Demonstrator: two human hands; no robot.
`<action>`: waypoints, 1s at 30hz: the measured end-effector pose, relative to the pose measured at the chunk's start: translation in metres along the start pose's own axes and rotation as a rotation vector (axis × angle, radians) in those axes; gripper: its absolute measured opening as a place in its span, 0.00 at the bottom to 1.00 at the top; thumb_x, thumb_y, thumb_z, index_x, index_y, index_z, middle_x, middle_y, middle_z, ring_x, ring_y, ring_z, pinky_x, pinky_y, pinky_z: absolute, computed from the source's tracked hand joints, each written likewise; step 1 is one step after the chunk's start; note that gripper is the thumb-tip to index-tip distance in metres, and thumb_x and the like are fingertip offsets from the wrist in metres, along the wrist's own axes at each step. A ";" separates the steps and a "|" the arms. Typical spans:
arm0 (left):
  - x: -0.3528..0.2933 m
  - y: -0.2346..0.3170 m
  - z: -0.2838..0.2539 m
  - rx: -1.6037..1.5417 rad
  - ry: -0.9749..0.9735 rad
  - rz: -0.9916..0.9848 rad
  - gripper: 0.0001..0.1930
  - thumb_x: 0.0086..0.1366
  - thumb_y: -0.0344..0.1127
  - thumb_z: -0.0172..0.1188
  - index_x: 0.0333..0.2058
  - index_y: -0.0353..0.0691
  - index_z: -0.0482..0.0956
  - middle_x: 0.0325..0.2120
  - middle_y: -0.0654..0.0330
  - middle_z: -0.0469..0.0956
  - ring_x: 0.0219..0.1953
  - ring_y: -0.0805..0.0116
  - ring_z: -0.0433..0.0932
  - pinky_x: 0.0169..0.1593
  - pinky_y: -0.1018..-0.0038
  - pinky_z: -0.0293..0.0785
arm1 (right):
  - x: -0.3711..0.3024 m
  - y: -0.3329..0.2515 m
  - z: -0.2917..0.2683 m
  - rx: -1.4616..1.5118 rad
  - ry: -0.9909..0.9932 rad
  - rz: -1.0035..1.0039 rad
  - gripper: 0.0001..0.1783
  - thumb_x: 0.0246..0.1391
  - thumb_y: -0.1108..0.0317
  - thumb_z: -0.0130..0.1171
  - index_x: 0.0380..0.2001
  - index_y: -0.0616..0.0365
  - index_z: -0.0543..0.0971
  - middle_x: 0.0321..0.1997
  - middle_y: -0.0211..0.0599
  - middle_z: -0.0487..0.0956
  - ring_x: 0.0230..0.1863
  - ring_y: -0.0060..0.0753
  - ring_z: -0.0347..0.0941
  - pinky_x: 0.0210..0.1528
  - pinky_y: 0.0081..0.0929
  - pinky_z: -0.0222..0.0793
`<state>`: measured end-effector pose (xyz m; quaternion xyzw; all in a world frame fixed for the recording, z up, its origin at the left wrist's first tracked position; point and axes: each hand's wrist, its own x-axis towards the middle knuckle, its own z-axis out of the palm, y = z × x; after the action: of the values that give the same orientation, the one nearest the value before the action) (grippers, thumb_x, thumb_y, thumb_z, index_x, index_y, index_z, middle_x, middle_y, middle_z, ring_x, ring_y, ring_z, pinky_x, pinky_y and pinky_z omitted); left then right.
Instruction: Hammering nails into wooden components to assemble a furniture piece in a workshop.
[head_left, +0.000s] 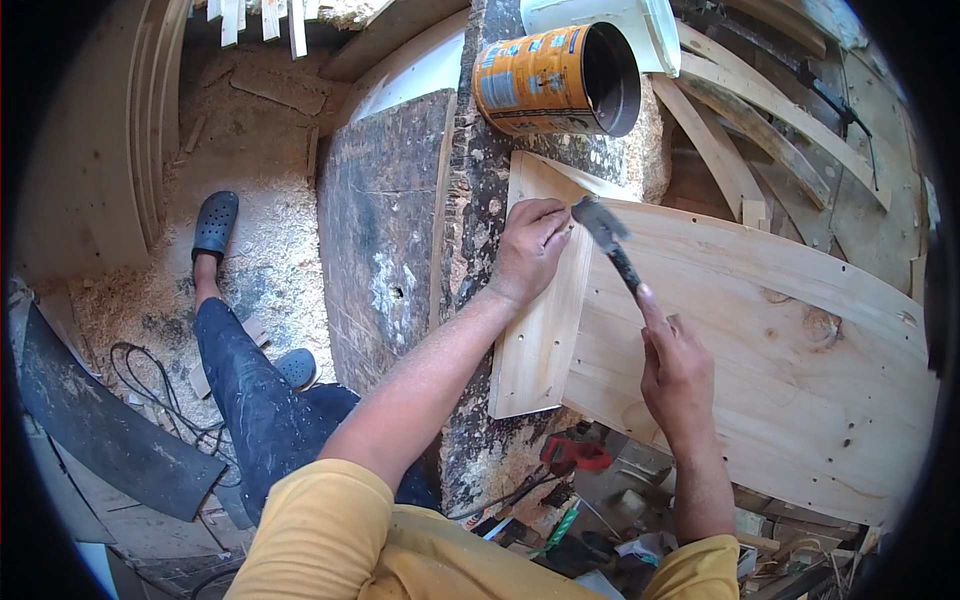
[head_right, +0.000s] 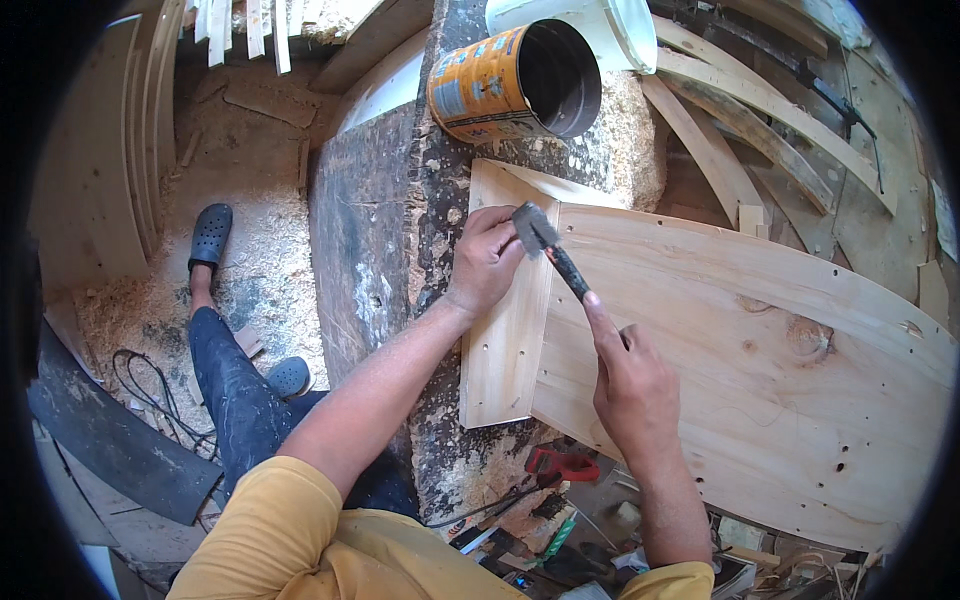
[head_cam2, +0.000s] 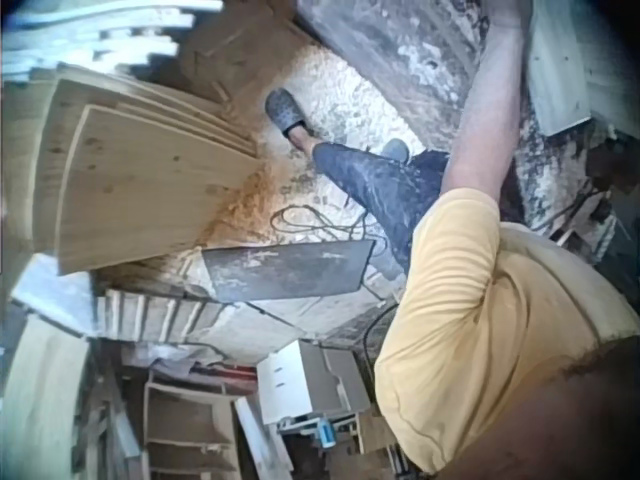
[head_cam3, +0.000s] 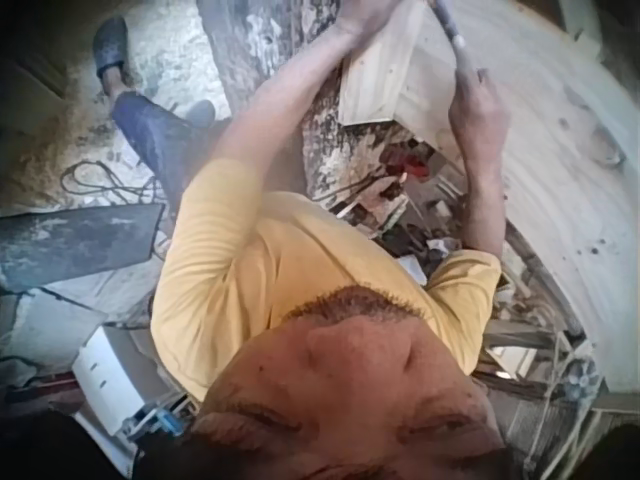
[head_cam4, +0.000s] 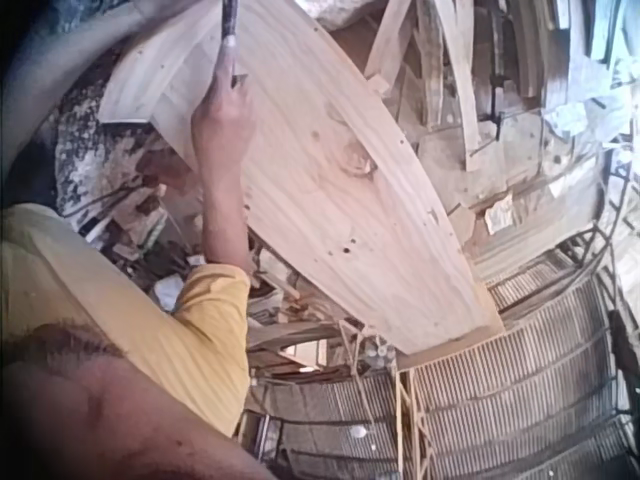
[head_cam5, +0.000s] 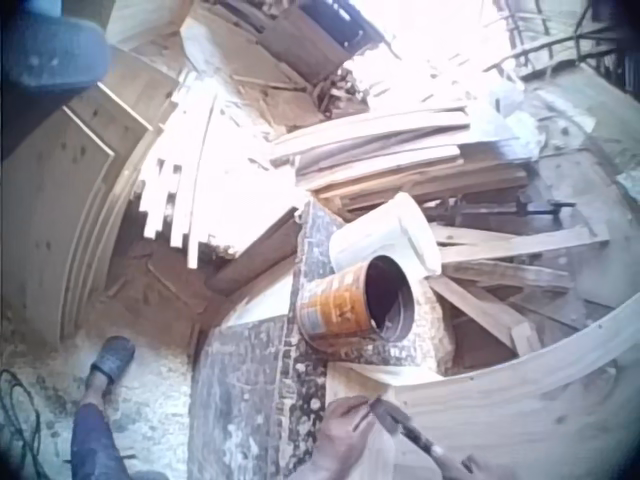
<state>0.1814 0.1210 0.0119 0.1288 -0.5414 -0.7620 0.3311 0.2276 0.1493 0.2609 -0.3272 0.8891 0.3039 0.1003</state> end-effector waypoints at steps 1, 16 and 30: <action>0.001 0.001 -0.004 0.027 -0.046 0.025 0.16 0.47 0.23 0.63 0.39 0.33 0.79 0.40 0.54 0.76 0.46 0.54 0.73 0.51 0.66 0.71 | -0.005 -0.002 -0.002 0.072 0.109 -0.035 0.34 0.46 0.81 0.56 0.59 0.44 0.70 0.23 0.35 0.67 0.22 0.36 0.67 0.21 0.34 0.64; 0.031 0.006 -0.064 0.605 -0.572 0.230 0.28 0.59 0.42 0.57 0.57 0.41 0.66 0.61 0.56 0.61 0.65 0.58 0.56 0.65 0.50 0.51 | -0.028 -0.030 0.005 0.116 0.346 -0.247 0.32 0.44 0.80 0.58 0.55 0.45 0.74 0.23 0.38 0.71 0.21 0.38 0.68 0.19 0.33 0.64; 0.062 0.000 -0.070 0.645 -0.723 0.345 0.32 0.56 0.41 0.60 0.59 0.43 0.62 0.60 0.54 0.60 0.66 0.58 0.55 0.65 0.49 0.50 | -0.034 -0.052 0.073 0.285 0.273 0.233 0.28 0.46 0.76 0.61 0.53 0.48 0.74 0.24 0.37 0.69 0.23 0.38 0.69 0.22 0.33 0.65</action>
<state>0.1741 0.0291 -0.0049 -0.1384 -0.8422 -0.4864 0.1871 0.2852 0.1801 0.1904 -0.2430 0.9601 0.1378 -0.0116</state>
